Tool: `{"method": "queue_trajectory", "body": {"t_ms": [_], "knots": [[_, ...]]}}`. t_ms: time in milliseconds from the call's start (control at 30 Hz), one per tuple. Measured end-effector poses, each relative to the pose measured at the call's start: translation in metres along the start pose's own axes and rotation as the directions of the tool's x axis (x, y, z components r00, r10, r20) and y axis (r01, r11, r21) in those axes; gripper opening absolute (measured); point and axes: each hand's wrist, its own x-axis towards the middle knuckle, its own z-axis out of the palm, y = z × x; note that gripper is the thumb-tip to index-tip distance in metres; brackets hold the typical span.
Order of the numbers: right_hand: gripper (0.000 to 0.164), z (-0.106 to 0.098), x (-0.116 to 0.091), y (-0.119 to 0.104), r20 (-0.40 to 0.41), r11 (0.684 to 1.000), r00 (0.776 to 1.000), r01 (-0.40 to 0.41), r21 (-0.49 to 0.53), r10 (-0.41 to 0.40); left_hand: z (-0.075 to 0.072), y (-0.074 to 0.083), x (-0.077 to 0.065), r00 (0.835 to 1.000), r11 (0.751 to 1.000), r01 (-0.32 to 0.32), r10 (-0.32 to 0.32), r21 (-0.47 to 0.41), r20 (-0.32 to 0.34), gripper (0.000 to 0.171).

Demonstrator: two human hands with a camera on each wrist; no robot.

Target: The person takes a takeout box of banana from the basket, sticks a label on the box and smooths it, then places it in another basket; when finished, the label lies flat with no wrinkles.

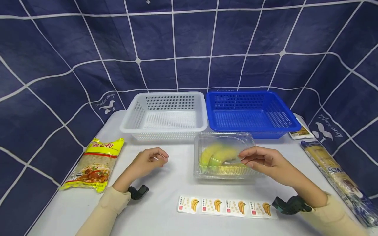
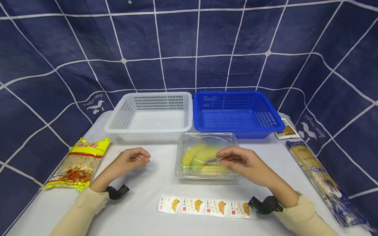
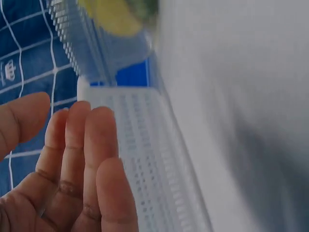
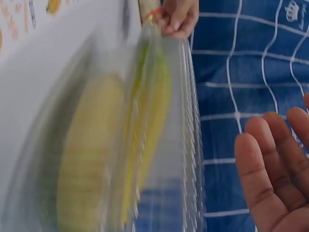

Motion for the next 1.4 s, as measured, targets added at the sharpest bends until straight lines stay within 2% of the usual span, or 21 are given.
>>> {"method": "queue_trajectory", "body": {"t_ms": [100, 233, 333, 433, 500, 533, 600, 667, 967, 1233, 1300, 1400], "knots": [[0.035, 0.01, 0.001, -0.002, 0.077, 1.0, 0.997, 0.0, 0.01, 0.0, 0.009, 0.0, -0.001, 0.992, 1.0, -0.029, 0.03, -0.009, 0.124, 0.016], [0.032, 0.025, 0.001, -0.001, 0.155, 1.0, 0.988, -0.021, -0.004, 0.021, 0.02, 0.0, -0.003, 0.956, 0.999, -0.051, 0.048, 0.004, 0.288, 0.011], [0.029, 0.035, 0.001, 0.002, 0.217, 0.999, 0.975, -0.038, -0.006, 0.038, 0.026, 0.001, -0.005, 0.907, 0.999, -0.038, 0.03, 0.01, 0.42, 0.009], [0.027, 0.046, 0.0, 0.008, 0.285, 0.999, 0.957, -0.052, 0.01, 0.047, 0.032, 0.002, -0.007, 0.84, 1.0, 0.003, -0.003, -0.001, 0.543, 0.008], [0.025, 0.054, 0.0, 0.012, 0.323, 0.997, 0.945, -0.07, 0.036, 0.054, 0.036, 0.004, -0.009, 0.797, 1.0, 0.024, -0.007, -0.019, 0.603, 0.006], [0.025, 0.059, 0.001, 0.014, 0.34, 0.996, 0.939, -0.076, 0.051, 0.054, 0.038, 0.004, -0.01, 0.782, 0.999, 0.034, -0.01, -0.027, 0.624, 0.005], [0.024, 0.067, 0.001, 0.018, 0.369, 0.993, 0.928, -0.093, 0.077, 0.058, 0.042, 0.005, -0.011, 0.762, 0.998, 0.043, -0.006, -0.042, 0.648, 0.006], [0.024, 0.075, 0.001, 0.022, 0.386, 0.99, 0.92, -0.11, 0.087, 0.068, 0.045, 0.005, -0.012, 0.753, 0.997, 0.054, -0.004, -0.055, 0.658, 0.007], [0.024, 0.104, 0.008, 0.039, 0.419, 0.979, 0.897, -0.19, 0.075, 0.142, 0.051, 0.006, -0.012, 0.742, 0.994, 0.084, -0.017, -0.068, 0.671, 0.004], [0.026, 0.118, 0.018, 0.046, 0.425, 0.962, 0.891, -0.237, 0.135, 0.16, 0.055, 0.007, -0.011, 0.741, 0.996, 0.069, -0.008, -0.064, 0.671, 0.012], [0.027, 0.122, 0.02, 0.047, 0.436, 0.958, 0.886, -0.244, 0.152, 0.157, 0.056, 0.006, -0.009, 0.734, 0.995, 0.07, 0.0, -0.076, 0.679, 0.011], [0.028, 0.126, 0.024, 0.047, 0.445, 0.958, 0.883, -0.241, 0.153, 0.151, 0.057, 0.004, -0.006, 0.706, 0.988, 0.089, 0.028, -0.128, 0.708, 0.008]]}}
